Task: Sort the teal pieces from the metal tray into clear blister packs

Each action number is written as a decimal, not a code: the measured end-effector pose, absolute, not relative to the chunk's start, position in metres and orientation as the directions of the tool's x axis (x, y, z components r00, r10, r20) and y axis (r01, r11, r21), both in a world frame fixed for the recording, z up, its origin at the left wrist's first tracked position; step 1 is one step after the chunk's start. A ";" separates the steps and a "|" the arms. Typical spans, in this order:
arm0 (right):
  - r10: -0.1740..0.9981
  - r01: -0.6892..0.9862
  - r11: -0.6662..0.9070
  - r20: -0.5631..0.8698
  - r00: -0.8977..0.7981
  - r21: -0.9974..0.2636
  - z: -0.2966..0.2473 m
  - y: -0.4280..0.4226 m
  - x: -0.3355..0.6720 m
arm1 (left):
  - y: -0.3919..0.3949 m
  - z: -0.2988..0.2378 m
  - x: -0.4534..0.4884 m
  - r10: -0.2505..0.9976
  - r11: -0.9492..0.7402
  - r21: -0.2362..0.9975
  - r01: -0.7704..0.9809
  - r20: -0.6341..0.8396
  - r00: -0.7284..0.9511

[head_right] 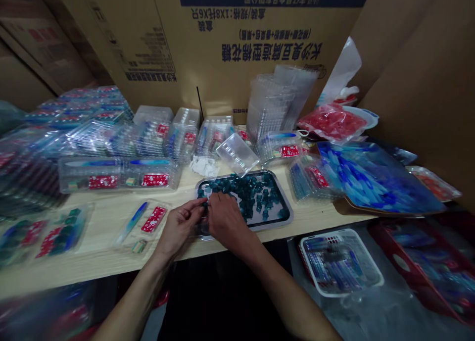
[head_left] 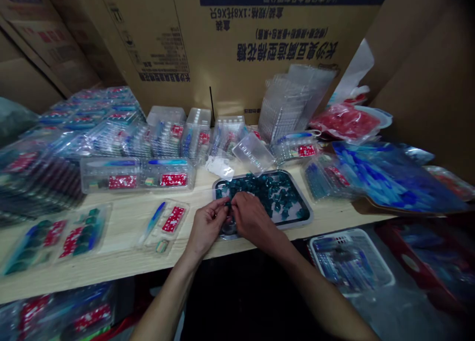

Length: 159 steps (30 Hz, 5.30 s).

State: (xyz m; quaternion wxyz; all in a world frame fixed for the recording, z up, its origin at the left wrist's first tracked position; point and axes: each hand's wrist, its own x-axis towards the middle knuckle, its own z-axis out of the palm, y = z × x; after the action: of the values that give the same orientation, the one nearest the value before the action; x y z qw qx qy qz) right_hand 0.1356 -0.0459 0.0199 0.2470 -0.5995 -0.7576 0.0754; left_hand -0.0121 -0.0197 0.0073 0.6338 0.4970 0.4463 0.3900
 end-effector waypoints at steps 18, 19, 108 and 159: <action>0.956 0.741 0.178 0.293 0.027 -0.647 -0.001 -0.040 0.125 | -0.023 0.018 -0.020 0.940 0.303 0.945 -0.124 -0.275 0.202; 0.957 0.738 0.189 0.288 0.008 -0.648 0.002 -0.040 0.125 | -0.023 0.019 -0.021 0.943 0.302 0.943 -0.137 -0.275 0.187; 0.993 0.405 0.114 0.112 -0.028 -0.907 0.013 -0.033 0.162 | -0.011 0.019 0.006 0.906 0.039 0.997 0.064 -0.062 0.419; 0.975 0.223 0.136 0.089 -0.205 -0.965 0.014 -0.042 0.145 | -0.029 0.024 -0.012 0.972 0.136 0.991 0.008 -0.135 0.194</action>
State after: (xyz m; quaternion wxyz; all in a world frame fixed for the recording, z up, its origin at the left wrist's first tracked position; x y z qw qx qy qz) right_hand 0.1453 -0.0419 0.0139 0.4139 -0.4755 -0.6297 0.4540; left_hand -0.0116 -0.0288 0.0237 0.5806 0.5098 0.4804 0.4151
